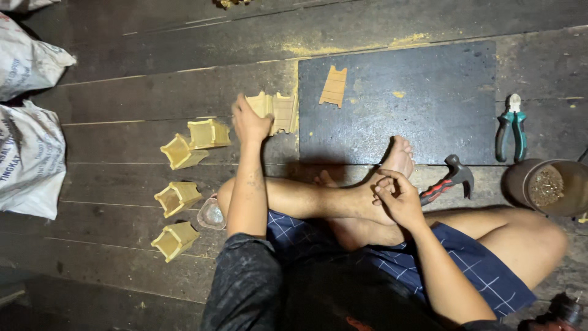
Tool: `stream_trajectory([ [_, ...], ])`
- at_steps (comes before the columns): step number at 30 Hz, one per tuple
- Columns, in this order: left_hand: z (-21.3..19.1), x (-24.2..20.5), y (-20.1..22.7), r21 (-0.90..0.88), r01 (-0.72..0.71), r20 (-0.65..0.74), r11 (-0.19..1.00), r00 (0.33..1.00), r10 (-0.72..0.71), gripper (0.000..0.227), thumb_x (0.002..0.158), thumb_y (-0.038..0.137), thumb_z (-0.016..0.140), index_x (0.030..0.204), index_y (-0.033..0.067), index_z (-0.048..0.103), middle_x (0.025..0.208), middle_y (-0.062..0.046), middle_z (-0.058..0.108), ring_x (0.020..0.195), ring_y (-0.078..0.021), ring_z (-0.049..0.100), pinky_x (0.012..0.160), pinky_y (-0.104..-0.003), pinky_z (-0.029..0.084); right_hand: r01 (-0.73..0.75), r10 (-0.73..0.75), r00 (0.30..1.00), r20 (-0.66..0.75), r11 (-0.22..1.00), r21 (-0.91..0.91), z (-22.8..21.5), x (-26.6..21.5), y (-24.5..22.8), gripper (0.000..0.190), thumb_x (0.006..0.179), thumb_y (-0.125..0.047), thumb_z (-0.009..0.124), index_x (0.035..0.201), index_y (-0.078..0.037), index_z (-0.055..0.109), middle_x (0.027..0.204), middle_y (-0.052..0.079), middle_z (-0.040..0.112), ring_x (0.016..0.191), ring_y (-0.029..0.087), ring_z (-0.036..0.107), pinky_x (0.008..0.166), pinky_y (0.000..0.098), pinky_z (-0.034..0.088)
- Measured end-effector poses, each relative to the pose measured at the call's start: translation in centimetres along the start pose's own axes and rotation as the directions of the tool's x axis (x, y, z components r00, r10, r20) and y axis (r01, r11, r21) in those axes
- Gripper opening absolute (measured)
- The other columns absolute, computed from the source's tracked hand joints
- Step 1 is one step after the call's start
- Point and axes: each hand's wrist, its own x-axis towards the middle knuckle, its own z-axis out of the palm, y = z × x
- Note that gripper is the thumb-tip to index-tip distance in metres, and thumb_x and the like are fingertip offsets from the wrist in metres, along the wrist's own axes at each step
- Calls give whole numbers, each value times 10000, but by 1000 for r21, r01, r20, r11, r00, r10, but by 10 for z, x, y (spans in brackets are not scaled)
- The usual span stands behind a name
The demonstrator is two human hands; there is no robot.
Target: The person assembles small wooden components by hand and using a hammer, fitting notched pieces together and securing them on a wooden floor.
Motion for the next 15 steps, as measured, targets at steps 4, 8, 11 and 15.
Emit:
stream_trajectory([
  [4, -4, 3, -10, -67, 56, 36, 996, 998, -53, 884, 780, 208, 884, 1481, 150, 350, 1339, -214, 583, 1259, -435, 618, 1050, -540, 514, 31, -32, 999, 24, 999, 29, -2, -1, -1, 466, 898, 26, 705, 1353, 28, 604, 878, 162, 667, 582, 225, 746, 633, 335, 603],
  [8, -7, 6, -12, -75, 38, 12, 996, 999, -37, 887, 722, 255, 913, 1424, 212, 372, 1279, -191, 647, 1203, -398, 668, 999, -530, 559, 52, -52, 999, 16, 998, 21, -3, -3, -5, 466, 894, 34, 707, 1349, 22, 607, 858, 168, 680, 583, 229, 748, 627, 332, 599],
  [11, -10, 6, -9, -76, 52, 13, 996, 999, -52, 892, 732, 254, 911, 1437, 239, 364, 1268, -197, 667, 1185, -390, 682, 978, -527, 576, 67, -67, 998, 12, 998, 20, -4, -2, 0, 462, 887, 30, 715, 1339, 20, 617, 861, 172, 685, 584, 229, 751, 626, 336, 601],
  [15, -22, -3, -6, -213, 102, 12, 972, 995, -102, 877, 763, 205, 901, 1467, 218, 378, 1297, -234, 662, 1221, -406, 659, 1001, -544, 560, 68, -68, 998, 12, 998, -1, -3, -3, -3, 453, 887, 30, 708, 1332, 24, 625, 848, 167, 688, 585, 224, 751, 643, 331, 593],
])
